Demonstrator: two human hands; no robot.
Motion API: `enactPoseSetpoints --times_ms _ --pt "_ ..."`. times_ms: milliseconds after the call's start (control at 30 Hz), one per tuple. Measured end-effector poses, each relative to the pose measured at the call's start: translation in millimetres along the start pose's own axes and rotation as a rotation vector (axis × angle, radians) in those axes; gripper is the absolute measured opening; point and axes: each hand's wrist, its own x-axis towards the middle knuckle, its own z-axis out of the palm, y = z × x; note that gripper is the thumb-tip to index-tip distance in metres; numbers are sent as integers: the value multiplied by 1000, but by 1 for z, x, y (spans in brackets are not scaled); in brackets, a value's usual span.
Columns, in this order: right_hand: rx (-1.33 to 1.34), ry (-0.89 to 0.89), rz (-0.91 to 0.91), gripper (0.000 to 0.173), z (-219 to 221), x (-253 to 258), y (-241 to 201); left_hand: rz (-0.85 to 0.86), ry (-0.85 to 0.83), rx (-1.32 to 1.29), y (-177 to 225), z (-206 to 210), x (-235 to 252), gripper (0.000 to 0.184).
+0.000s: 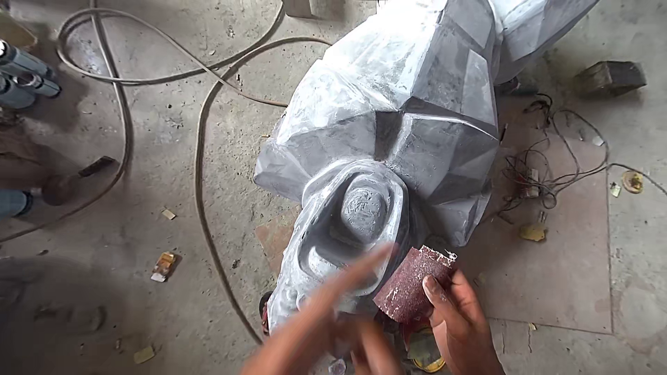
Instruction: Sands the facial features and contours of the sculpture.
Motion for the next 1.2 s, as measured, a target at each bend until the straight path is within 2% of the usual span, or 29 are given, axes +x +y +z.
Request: enactPoseSetpoints --times_ms 67,100,167,233,333,400,467,567,700,767,800,833,900,967,1033,1067,1133,1200 --pt "43 -59 -4 44 1 -4 -6 -74 117 250 -66 -22 23 72" --pt "43 -96 -16 40 0 -5 -7 -154 70 266 -91 -26 30 69" --pt "2 -155 -43 31 -3 -5 -6 -295 -151 47 -119 -22 42 52" --pt "-87 -168 -48 30 -12 -3 -8 -314 -336 -148 -135 -13 55 37" --pt "-347 -248 46 26 -40 -5 -17 -313 -355 -74 -140 -7 64 27" --pt "-466 -420 132 17 -56 -4 -19 -327 -337 49 -139 -3 68 40" --pt "-458 -576 185 13 -66 -1 -20 -289 -324 124 -139 3 69 46" --pt "-369 -725 314 25 -66 7 -25 -196 -320 222 -136 6 72 44" --pt "-294 -741 545 38 -46 18 -17 -51 -327 484 -138 0 78 41" --pt "-263 -673 535 42 -41 25 -7 13 -251 633 -143 -12 80 50" --pt "-308 -598 470 44 -41 30 -4 30 -166 703 -147 -23 80 58" --pt "-429 -510 362 45 -42 37 1 28 -52 775 -155 -34 78 62" --pt "-848 -358 76 49 -53 53 24 -34 206 943 -176 -50 72 62" --pt "-1185 -360 -143 49 -62 58 56 -120 375 1105 -186 -46 70 62" --pt "-1366 -521 -152 43 -62 47 76 -87 483 1245 -187 -35 69 50" --pt "-1409 -560 -153 49 -61 42 85 -42 537 1294 -188 -32 67 45" --pt "-1455 -523 -179 57 -64 49 95 5 629 1331 -189 -31 63 46" --pt "-1538 -489 -148 56 -66 76 93 22 660 1308 -188 -30 64 47"
